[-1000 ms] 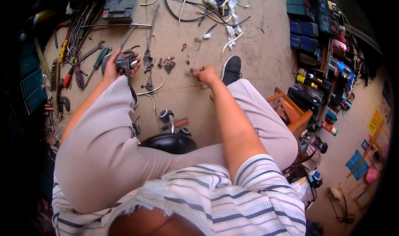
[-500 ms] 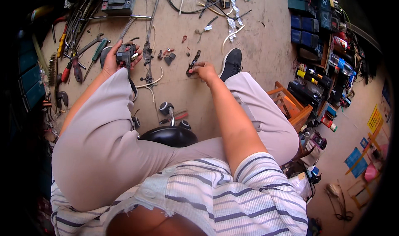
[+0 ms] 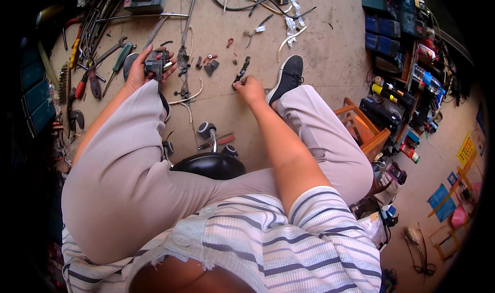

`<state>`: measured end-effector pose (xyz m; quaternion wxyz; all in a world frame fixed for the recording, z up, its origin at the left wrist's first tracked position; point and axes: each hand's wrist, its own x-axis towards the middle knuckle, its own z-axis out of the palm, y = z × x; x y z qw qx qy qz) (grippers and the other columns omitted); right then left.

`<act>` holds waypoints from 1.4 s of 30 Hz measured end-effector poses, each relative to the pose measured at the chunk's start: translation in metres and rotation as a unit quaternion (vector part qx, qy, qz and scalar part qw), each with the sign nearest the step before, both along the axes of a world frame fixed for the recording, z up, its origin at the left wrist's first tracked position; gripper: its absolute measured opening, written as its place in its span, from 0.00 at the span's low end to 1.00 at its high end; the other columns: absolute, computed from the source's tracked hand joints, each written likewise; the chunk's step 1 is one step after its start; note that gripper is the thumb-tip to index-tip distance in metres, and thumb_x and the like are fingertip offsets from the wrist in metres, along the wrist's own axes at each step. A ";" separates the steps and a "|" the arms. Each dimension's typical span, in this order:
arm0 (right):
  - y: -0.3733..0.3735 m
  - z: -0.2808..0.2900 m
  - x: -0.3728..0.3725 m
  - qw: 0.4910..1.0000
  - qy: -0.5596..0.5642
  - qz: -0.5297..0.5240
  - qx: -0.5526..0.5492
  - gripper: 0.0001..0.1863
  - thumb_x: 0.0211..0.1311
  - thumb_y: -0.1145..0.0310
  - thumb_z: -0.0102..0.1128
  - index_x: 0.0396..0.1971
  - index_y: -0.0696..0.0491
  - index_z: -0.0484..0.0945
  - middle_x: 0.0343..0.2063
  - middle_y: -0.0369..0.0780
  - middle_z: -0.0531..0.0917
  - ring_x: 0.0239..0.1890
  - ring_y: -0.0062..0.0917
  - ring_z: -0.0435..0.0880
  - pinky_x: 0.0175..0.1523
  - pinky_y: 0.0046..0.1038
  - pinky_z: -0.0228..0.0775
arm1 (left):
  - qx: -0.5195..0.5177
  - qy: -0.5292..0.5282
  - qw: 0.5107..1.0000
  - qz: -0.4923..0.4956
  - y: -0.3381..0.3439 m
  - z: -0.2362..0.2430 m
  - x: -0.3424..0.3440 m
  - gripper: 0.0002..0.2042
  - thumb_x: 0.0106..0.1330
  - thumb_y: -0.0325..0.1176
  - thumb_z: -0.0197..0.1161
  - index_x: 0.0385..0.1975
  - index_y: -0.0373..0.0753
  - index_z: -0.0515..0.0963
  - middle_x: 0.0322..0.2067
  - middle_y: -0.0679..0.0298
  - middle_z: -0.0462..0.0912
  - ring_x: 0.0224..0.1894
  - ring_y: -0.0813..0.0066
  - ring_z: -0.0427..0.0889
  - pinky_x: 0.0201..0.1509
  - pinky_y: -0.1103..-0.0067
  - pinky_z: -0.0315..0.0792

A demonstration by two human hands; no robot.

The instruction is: The person sits on a low stool in a cluttered workshop, handling a bundle of multicolored wires and small electrical components. They sort through the wires, move to a scooter to inspect its wiring, and then return to the stool to assemble small parts, possibly switches or connectors, using their hands.

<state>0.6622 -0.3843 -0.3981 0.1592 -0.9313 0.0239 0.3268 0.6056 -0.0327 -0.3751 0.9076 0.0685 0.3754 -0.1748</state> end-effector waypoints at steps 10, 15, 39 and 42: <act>0.002 0.004 0.013 0.959 0.145 -0.235 0.064 0.20 0.54 0.49 0.50 0.16 0.52 0.71 0.12 0.35 0.71 0.11 0.22 0.66 0.19 0.25 0.59 | 0.028 0.025 0.999 -0.021 -0.002 0.008 0.005 0.19 0.64 0.47 0.53 0.42 0.36 0.72 0.42 0.51 0.76 0.43 0.57 0.78 0.47 0.66 0.77; -0.002 0.035 0.038 0.729 0.236 -0.539 0.350 0.20 0.62 0.48 0.49 0.19 0.47 0.65 0.10 0.30 0.61 0.09 0.17 0.56 0.18 0.20 0.51 | 0.033 0.014 0.999 -0.027 -0.003 0.004 0.005 0.20 0.63 0.49 0.54 0.41 0.35 0.73 0.40 0.53 0.78 0.43 0.59 0.79 0.49 0.66 0.76; -0.015 0.087 0.099 0.417 0.288 -0.450 0.735 0.07 0.49 0.67 0.50 0.18 0.52 0.65 0.18 0.32 0.65 0.24 0.20 0.63 0.30 0.22 0.61 | 0.045 0.020 0.998 -0.031 -0.003 0.001 0.003 0.19 0.63 0.49 0.54 0.40 0.37 0.72 0.42 0.52 0.76 0.44 0.58 0.78 0.47 0.65 0.77; -0.001 0.109 0.103 0.412 0.243 -0.488 0.730 0.06 0.47 0.68 0.52 0.19 0.53 0.67 0.20 0.34 0.67 0.27 0.21 0.66 0.34 0.21 0.65 | 0.042 0.016 0.999 -0.031 -0.004 -0.004 0.003 0.19 0.63 0.49 0.54 0.40 0.37 0.72 0.42 0.52 0.76 0.43 0.58 0.78 0.47 0.66 0.77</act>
